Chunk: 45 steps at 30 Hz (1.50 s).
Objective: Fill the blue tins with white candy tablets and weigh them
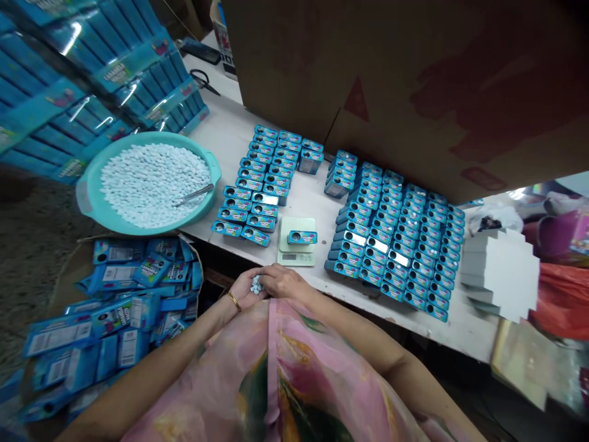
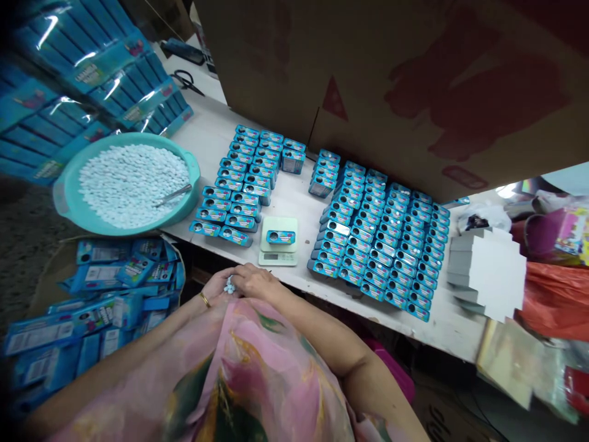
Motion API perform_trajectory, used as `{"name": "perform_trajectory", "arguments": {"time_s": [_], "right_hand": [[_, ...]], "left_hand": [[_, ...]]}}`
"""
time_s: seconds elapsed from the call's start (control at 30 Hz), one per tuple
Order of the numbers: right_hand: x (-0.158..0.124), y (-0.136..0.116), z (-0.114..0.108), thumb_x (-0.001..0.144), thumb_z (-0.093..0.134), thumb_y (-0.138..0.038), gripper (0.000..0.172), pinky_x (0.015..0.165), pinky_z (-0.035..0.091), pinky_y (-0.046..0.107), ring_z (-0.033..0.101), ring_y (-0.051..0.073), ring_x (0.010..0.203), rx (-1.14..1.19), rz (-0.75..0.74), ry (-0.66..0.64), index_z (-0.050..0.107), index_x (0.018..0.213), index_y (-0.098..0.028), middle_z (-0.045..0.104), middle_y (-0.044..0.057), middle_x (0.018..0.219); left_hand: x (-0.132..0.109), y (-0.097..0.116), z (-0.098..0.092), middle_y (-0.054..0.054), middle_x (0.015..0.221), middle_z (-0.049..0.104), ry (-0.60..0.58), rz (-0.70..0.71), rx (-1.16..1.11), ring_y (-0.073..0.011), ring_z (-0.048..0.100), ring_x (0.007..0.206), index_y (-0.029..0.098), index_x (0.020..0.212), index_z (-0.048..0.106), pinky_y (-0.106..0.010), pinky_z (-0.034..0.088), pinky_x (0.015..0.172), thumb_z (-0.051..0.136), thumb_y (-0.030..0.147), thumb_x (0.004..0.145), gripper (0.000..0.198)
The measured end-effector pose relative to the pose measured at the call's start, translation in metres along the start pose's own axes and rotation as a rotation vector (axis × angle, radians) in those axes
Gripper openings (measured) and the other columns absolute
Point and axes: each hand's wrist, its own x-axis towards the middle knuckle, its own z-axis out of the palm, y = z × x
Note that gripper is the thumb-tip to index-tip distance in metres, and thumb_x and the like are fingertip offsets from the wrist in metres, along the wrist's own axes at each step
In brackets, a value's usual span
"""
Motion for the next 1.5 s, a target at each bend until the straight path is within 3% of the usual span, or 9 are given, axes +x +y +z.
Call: {"name": "perform_trajectory", "arguments": {"time_s": [0.2, 0.47, 0.6, 0.73, 1.0, 1.13, 1.2, 1.37, 1.5], "right_hand": [[-0.002, 0.003, 0.003, 0.081, 0.047, -0.02, 0.017, 0.076, 0.042, 0.024, 0.049, 0.014, 0.088, 0.205, 0.053, 0.126, 0.058, 0.094, -0.017, 0.057, 0.005, 0.094], [-0.019, 0.047, -0.047, 0.082, 0.044, -0.018, 0.019, 0.075, 0.044, 0.026, 0.053, 0.013, 0.084, 0.339, 0.381, 0.431, 0.058, 0.094, -0.018, 0.057, 0.006, 0.094], [-0.015, 0.071, -0.053, 0.081, 0.045, -0.017, 0.02, 0.078, 0.044, 0.027, 0.053, 0.014, 0.085, 0.245, 0.38, 0.381, 0.059, 0.095, -0.018, 0.056, 0.006, 0.094], [-0.009, 0.076, -0.049, 0.083, 0.042, -0.018, 0.022, 0.083, 0.041, 0.027, 0.052, 0.015, 0.091, 0.164, 0.351, 0.341, 0.06, 0.097, -0.019, 0.055, 0.007, 0.097], [-0.012, 0.077, -0.047, 0.084, 0.044, -0.022, 0.02, 0.08, 0.044, 0.027, 0.054, 0.014, 0.09, 0.317, 0.433, 0.474, 0.061, 0.094, -0.019, 0.057, 0.006, 0.094], [-0.016, 0.066, -0.05, 0.087, 0.038, -0.021, 0.023, 0.083, 0.043, 0.03, 0.053, 0.015, 0.093, 0.264, 0.485, 0.533, 0.06, 0.095, -0.019, 0.058, 0.007, 0.096], [-0.015, 0.048, -0.047, 0.087, 0.037, -0.019, 0.025, 0.085, 0.041, 0.03, 0.051, 0.015, 0.097, 0.193, 0.425, 0.447, 0.058, 0.099, -0.019, 0.057, 0.007, 0.098], [0.003, -0.003, -0.026, 0.085, 0.044, -0.021, 0.023, 0.076, 0.044, 0.03, 0.049, 0.018, 0.091, -0.023, 0.148, -0.059, 0.055, 0.104, -0.018, 0.055, 0.008, 0.098], [0.014, -0.015, -0.012, 0.085, 0.042, -0.018, 0.02, 0.071, 0.045, 0.03, 0.047, 0.019, 0.088, -0.118, 0.087, -0.212, 0.054, 0.101, -0.014, 0.053, 0.009, 0.097]], "left_hand": [[0.006, 0.003, -0.004, -0.004, 0.053, 0.059, -0.032, -0.011, 0.003, -0.0123, 0.059, 0.047, 0.009, 0.069, 0.055, -0.022, 0.05, 0.048, 0.041, 0.007, 0.078, 0.016], [0.007, 0.007, -0.011, -0.019, 0.086, 0.066, -0.089, 0.04, 0.078, -0.0255, 0.063, 0.084, 0.004, 0.092, 0.058, -0.035, 0.053, 0.069, 0.042, 0.01, 0.079, 0.021], [0.006, 0.006, -0.012, -0.019, 0.086, 0.066, -0.087, 0.048, 0.062, -0.026, 0.063, 0.085, 0.004, 0.096, 0.058, -0.036, 0.054, 0.07, 0.042, 0.01, 0.079, 0.024], [0.005, 0.006, -0.015, -0.02, 0.085, 0.066, -0.074, 0.064, 0.047, -0.0264, 0.063, 0.086, 0.003, 0.094, 0.058, -0.036, 0.053, 0.071, 0.042, 0.01, 0.079, 0.023], [0.003, 0.005, -0.019, -0.02, 0.086, 0.066, -0.092, 0.066, 0.04, -0.0255, 0.063, 0.086, 0.002, 0.089, 0.059, -0.035, 0.052, 0.074, 0.043, 0.009, 0.078, 0.021], [0.004, 0.005, -0.019, -0.02, 0.087, 0.066, -0.102, 0.062, 0.041, -0.0256, 0.062, 0.088, 0.003, 0.091, 0.058, -0.036, 0.051, 0.076, 0.042, 0.009, 0.079, 0.022], [0.005, 0.004, -0.018, -0.019, 0.088, 0.066, -0.116, 0.059, 0.034, -0.0252, 0.063, 0.087, 0.003, 0.092, 0.058, -0.037, 0.051, 0.077, 0.041, 0.011, 0.079, 0.022], [0.006, 0.003, -0.013, -0.007, 0.064, 0.064, -0.073, 0.069, 0.008, -0.0176, 0.064, 0.064, 0.009, 0.077, 0.057, -0.033, 0.053, 0.067, 0.043, 0.016, 0.081, 0.016], [0.0, 0.002, -0.012, -0.005, 0.057, 0.061, -0.064, 0.029, 0.056, -0.017, 0.063, 0.06, 0.011, 0.069, 0.056, -0.03, 0.052, 0.063, 0.042, 0.017, 0.083, 0.02]]}}
